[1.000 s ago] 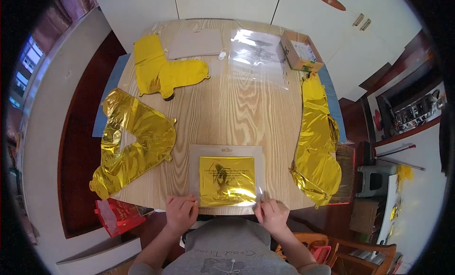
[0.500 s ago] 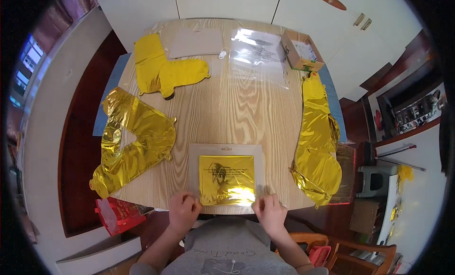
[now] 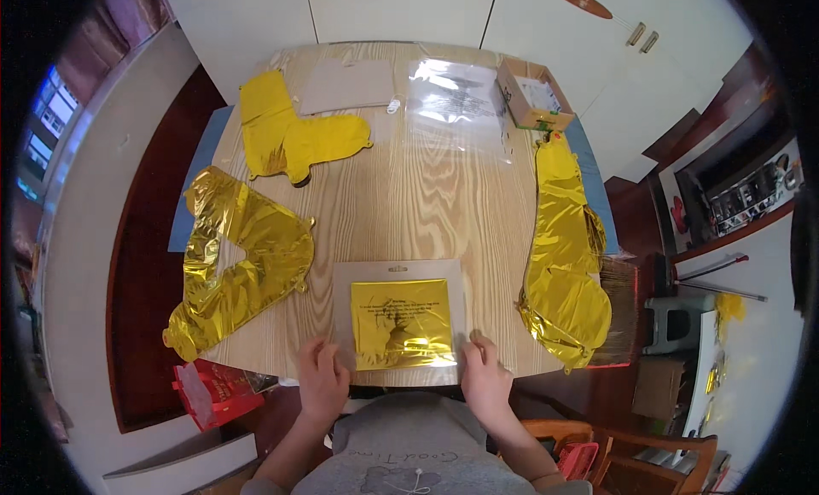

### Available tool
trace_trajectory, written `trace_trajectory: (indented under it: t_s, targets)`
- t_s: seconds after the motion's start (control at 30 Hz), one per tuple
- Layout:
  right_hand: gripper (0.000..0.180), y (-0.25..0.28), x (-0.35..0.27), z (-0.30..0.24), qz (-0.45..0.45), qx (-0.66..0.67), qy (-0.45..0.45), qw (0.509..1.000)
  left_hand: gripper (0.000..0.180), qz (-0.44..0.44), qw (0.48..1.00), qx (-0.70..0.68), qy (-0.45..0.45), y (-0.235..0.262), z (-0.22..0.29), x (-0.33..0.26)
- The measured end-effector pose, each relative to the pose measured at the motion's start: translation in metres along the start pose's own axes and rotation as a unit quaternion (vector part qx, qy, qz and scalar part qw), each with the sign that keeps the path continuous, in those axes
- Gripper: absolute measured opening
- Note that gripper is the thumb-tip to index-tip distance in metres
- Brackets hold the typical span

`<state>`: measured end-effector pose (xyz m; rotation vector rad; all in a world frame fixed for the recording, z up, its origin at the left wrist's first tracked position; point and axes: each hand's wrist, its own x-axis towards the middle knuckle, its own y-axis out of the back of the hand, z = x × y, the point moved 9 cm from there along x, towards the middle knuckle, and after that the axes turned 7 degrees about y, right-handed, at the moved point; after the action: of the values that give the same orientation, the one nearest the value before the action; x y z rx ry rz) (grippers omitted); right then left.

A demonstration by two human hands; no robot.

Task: Folding gold foil bags over cardboard inserts and placing them into clear plastic sleeves.

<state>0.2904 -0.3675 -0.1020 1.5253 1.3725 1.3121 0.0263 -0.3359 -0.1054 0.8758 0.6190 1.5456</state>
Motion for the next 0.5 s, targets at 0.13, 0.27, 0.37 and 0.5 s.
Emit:
trace_trajectory:
  t_s: [0.13,0.27,0.37,0.5]
  targets:
    - [0.041,0.014,-0.001,-0.027,0.027,0.026,0.148,0.988,0.044,-0.005,0.978,0.098,-0.186,-0.001,0.054,-0.013]
    - [0.049,-0.001,-0.007,-0.05,-0.016,0.007,0.234,0.972,0.063,-0.166,0.944,0.102,-0.266,-0.043,0.094,-0.032]
    - [0.052,-0.001,-0.006,-0.048,-0.057,0.002,0.228,0.972,0.075,-0.169,0.94,0.141,-0.26,-0.052,0.087,-0.034]
    - [0.055,-0.001,-0.01,-0.037,-0.079,-0.016,0.196,0.977,0.083,-0.186,0.948,0.165,-0.2,-0.046,0.06,-0.029]
